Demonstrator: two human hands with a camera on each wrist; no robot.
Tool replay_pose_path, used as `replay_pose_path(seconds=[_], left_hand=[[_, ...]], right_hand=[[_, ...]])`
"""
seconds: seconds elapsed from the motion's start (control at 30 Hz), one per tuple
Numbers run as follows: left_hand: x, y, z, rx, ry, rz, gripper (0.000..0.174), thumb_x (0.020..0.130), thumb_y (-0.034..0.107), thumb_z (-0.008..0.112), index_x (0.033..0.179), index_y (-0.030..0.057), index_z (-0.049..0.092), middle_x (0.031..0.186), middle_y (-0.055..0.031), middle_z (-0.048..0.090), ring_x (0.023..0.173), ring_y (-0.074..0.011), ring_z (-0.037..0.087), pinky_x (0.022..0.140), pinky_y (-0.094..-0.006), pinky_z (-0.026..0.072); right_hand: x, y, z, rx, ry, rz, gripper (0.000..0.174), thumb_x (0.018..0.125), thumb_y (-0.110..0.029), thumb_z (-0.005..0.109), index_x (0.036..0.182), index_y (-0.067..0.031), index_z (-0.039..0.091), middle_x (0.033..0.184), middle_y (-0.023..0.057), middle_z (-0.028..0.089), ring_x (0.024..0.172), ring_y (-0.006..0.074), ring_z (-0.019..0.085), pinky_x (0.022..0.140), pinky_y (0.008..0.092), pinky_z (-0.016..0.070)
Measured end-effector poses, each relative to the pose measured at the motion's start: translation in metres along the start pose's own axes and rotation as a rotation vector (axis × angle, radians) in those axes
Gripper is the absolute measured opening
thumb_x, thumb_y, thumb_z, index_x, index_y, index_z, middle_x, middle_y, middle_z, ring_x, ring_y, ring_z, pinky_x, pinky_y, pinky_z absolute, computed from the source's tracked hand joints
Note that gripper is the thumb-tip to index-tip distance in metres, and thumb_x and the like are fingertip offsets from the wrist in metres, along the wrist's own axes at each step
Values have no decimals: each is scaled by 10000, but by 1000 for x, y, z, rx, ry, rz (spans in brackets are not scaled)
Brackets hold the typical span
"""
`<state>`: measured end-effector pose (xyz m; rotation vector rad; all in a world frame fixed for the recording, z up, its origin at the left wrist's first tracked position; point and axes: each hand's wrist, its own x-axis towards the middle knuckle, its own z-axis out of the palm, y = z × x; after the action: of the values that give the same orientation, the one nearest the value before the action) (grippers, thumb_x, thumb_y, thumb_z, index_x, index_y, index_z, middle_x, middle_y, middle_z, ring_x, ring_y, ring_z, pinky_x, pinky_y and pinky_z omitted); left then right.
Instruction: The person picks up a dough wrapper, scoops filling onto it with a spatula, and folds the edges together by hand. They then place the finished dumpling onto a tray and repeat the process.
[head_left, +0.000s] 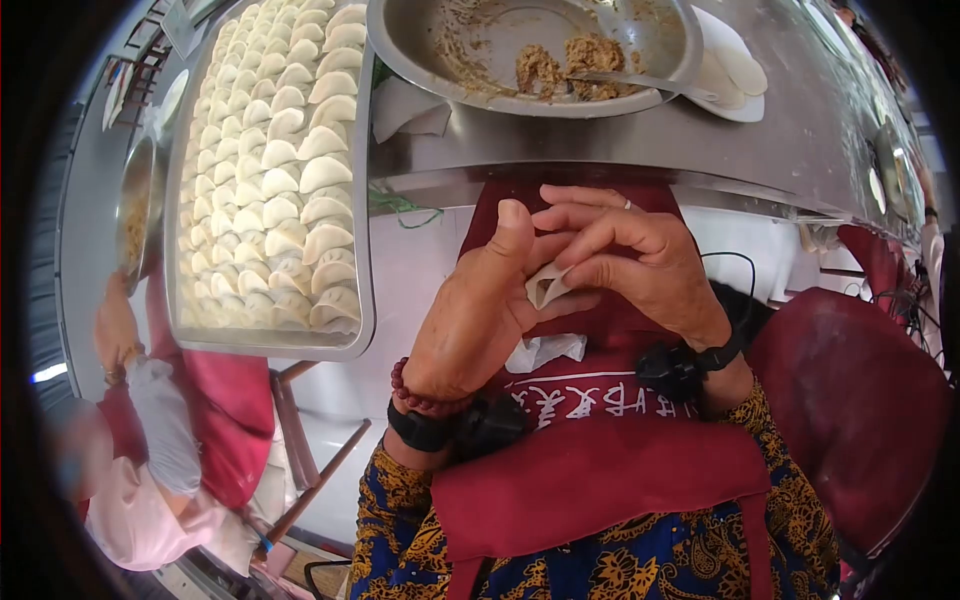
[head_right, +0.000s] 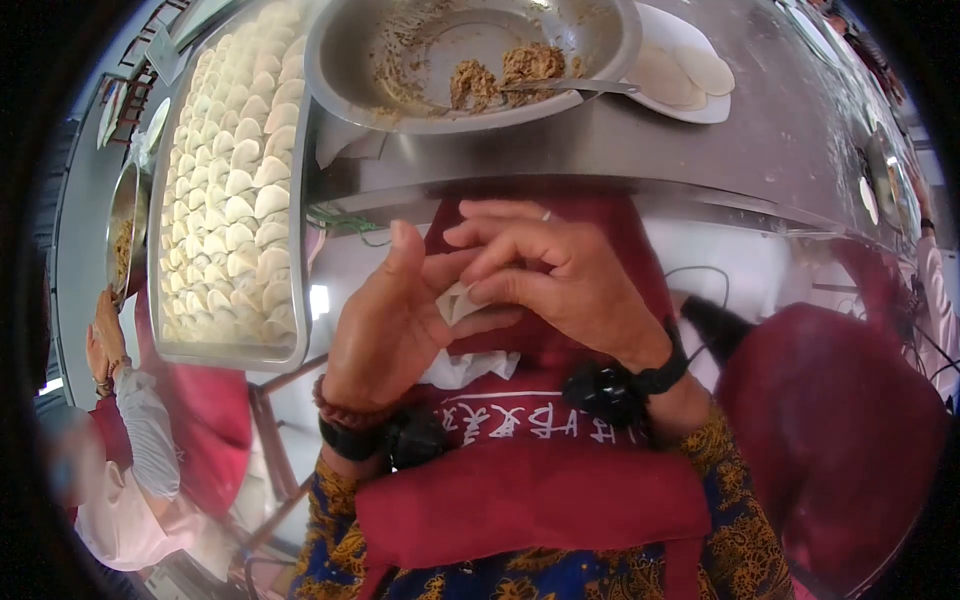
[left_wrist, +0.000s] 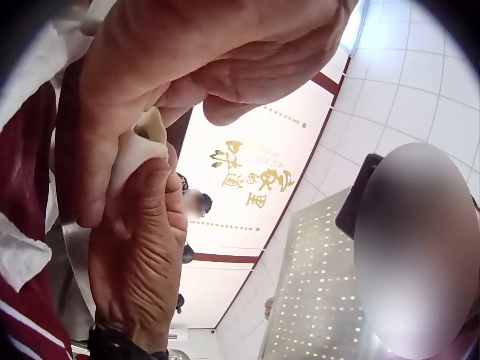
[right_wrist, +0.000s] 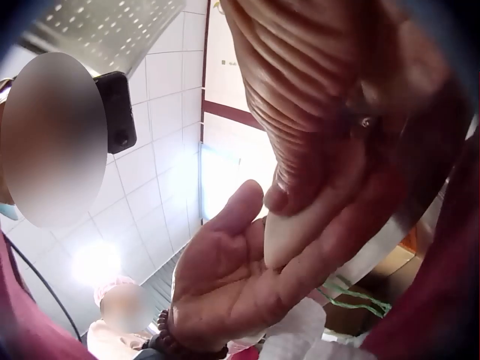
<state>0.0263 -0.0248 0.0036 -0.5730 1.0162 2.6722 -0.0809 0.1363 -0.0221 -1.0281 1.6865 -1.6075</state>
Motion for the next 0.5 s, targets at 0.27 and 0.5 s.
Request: replay_pose_path(seconds=[0.27,0.5], left_hand=[[21,-23,-6,-579,-86,-8,677,1047,540,240,1313,-36,475,1268,-196,585,1193,-316,577,1061,-493,446],[19,-20,-5,-328,-59,69,647,1048,532,282,1301,-34,465,1229,-158,572,1144,-264,594,1011,-461,497]], right_hand=[[3,0,18,356,271,117,99,885,50,646,980,33,669,1339,216,550,1031,197,671,788,265,604],[6,9,11,131,240,22,64,874,35,657,938,42,662,1300,214,575,1014,207,678,791,282,602]])
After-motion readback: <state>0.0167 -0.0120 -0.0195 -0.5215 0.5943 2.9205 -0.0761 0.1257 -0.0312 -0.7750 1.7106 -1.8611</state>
